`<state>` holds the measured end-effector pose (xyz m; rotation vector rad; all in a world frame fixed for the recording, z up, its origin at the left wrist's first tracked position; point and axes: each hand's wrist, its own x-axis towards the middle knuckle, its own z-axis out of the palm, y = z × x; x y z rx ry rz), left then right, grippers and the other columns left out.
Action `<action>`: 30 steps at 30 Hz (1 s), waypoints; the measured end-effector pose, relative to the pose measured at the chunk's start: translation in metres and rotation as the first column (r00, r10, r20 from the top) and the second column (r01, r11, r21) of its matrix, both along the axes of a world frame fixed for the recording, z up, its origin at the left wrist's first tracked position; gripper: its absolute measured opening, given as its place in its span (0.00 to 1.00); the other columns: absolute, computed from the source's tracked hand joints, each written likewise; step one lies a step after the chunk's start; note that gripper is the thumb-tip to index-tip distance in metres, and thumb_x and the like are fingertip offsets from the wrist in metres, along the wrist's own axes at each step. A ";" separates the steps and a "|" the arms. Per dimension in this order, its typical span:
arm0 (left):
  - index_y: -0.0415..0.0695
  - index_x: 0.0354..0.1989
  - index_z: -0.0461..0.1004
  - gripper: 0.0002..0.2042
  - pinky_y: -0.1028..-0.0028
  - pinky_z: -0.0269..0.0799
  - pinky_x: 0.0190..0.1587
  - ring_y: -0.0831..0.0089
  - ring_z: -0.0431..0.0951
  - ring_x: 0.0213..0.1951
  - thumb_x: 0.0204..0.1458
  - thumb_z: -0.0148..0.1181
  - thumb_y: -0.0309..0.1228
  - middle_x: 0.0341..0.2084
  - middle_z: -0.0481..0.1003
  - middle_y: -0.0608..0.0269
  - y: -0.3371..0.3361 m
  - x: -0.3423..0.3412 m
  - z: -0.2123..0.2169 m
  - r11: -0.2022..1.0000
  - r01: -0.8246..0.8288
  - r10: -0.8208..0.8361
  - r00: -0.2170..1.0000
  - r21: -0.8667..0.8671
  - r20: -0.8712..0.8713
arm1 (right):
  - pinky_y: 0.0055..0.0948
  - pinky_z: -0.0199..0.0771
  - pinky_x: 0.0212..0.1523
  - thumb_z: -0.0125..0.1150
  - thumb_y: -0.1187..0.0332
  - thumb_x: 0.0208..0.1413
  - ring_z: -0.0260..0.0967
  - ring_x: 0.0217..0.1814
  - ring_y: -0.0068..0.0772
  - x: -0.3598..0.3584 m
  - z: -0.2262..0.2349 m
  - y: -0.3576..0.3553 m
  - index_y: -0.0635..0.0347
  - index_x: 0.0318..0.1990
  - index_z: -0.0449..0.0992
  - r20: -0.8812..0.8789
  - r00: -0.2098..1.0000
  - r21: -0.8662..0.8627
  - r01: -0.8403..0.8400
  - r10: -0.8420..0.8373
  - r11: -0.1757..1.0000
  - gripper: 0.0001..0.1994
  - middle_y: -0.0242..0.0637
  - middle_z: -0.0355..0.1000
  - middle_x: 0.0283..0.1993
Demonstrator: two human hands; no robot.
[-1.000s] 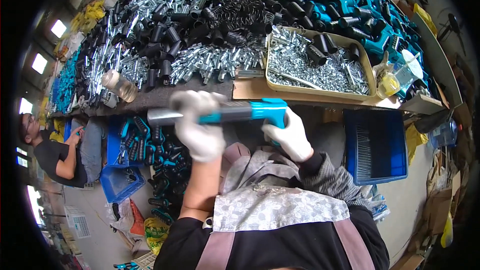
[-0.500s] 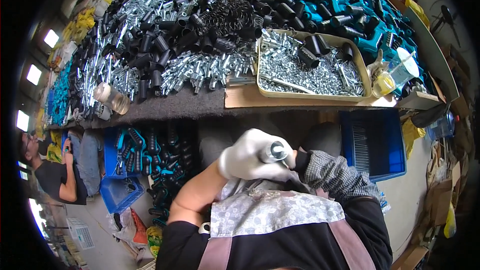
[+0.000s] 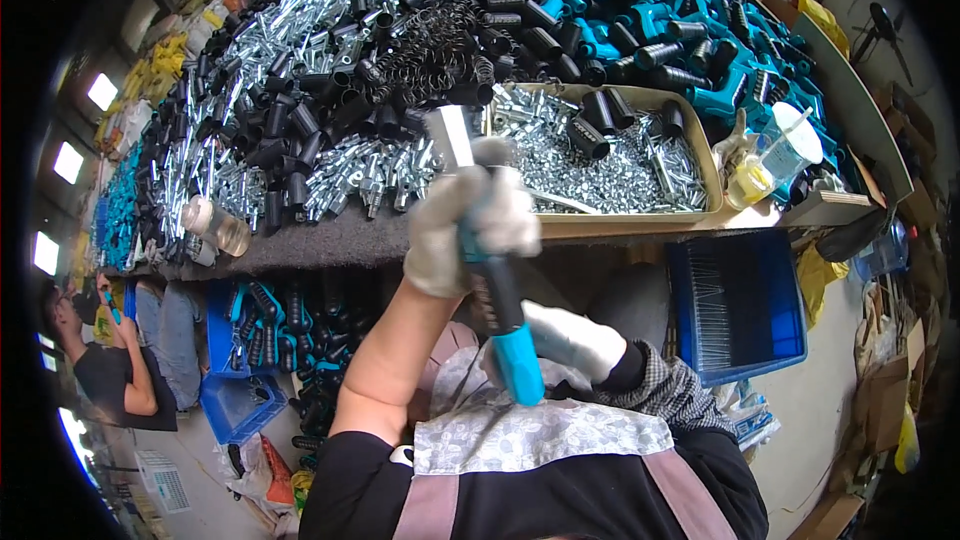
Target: Assembling mechanical tool components by hand at an industrial workbench.
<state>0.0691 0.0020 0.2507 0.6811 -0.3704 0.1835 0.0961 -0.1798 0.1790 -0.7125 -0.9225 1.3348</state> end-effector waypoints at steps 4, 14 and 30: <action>0.36 0.56 0.74 0.29 0.72 0.74 0.48 0.75 0.77 0.41 0.62 0.56 0.52 0.40 0.80 0.60 0.031 0.047 0.019 0.278 -0.214 0.104 0.976 0.937 0.193 | 0.24 0.69 0.27 0.53 0.31 0.57 0.66 0.23 0.24 0.011 -0.001 -0.004 0.63 0.64 0.63 -0.346 0.878 0.033 0.364 -0.331 0.931 0.43 0.36 0.68 0.27; 0.49 0.31 0.82 0.12 0.61 0.65 0.42 0.60 0.76 0.43 0.57 0.51 0.36 0.30 0.81 0.61 0.069 0.170 -0.028 -0.964 -0.221 -0.118 0.858 0.151 0.500 | 0.26 0.71 0.42 0.64 0.72 0.49 0.68 0.37 0.24 0.004 -0.011 -0.017 0.60 0.51 0.68 -0.026 0.885 -0.201 0.451 -0.465 0.870 0.20 0.34 0.70 0.38; 0.37 0.45 0.79 0.12 0.71 0.75 0.47 0.67 0.81 0.42 0.54 0.65 0.29 0.38 0.80 0.53 0.030 -0.064 0.008 -0.010 -0.112 0.440 0.892 0.994 0.105 | 0.32 0.70 0.59 0.66 0.72 0.51 0.75 0.57 0.39 0.000 -0.020 -0.010 0.66 0.64 0.67 0.685 0.401 0.202 0.698 -0.609 0.687 0.31 0.50 0.74 0.57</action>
